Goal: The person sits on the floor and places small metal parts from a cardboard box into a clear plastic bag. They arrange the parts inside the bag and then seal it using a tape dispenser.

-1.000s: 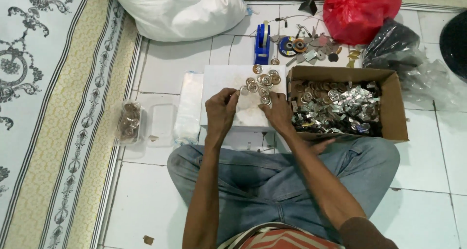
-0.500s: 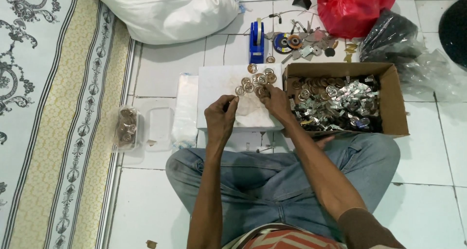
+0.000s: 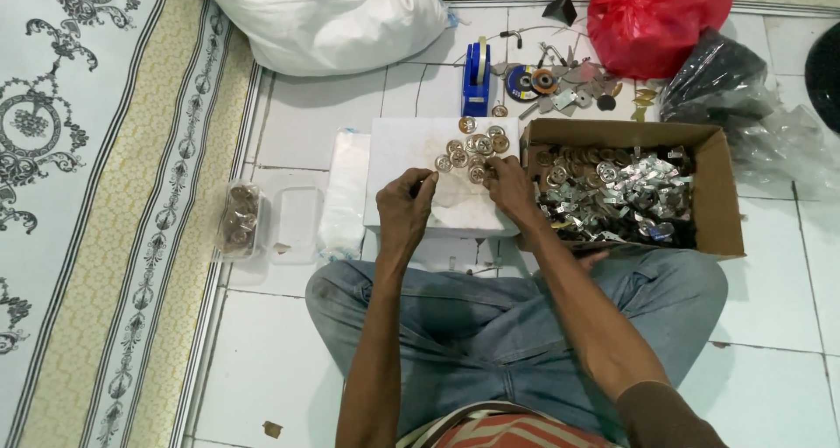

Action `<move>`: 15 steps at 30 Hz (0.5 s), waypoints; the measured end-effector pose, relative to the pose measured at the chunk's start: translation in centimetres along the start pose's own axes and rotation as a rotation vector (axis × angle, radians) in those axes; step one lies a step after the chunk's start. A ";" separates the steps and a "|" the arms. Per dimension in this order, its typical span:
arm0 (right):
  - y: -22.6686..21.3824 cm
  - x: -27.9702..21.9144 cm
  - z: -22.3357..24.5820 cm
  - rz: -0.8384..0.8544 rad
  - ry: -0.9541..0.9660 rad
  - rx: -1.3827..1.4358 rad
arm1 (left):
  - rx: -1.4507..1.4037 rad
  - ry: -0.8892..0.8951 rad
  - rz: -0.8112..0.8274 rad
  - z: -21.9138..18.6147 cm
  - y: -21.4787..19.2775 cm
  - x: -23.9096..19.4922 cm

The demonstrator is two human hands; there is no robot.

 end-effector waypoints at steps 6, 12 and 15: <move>-1.0 -0.5 2.5 0.034 -0.044 0.107 | -0.016 -0.030 0.002 -0.1 -0.6 -0.1; 1.8 1.1 0.0 0.037 -0.140 -0.060 | -0.002 -0.032 -0.006 0.1 -0.7 0.0; -0.1 1.1 1.9 0.035 -0.089 -0.018 | 0.004 -0.033 -0.005 0.0 -0.6 0.0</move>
Point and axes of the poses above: each hand's wrist, its own x-axis towards the middle knuckle, its own y-axis out of the palm, z = x × y, the point moved 5 cm from there along x, towards the middle knuckle, and after that the axes turned 8 degrees about -z, right-handed, at the moved point
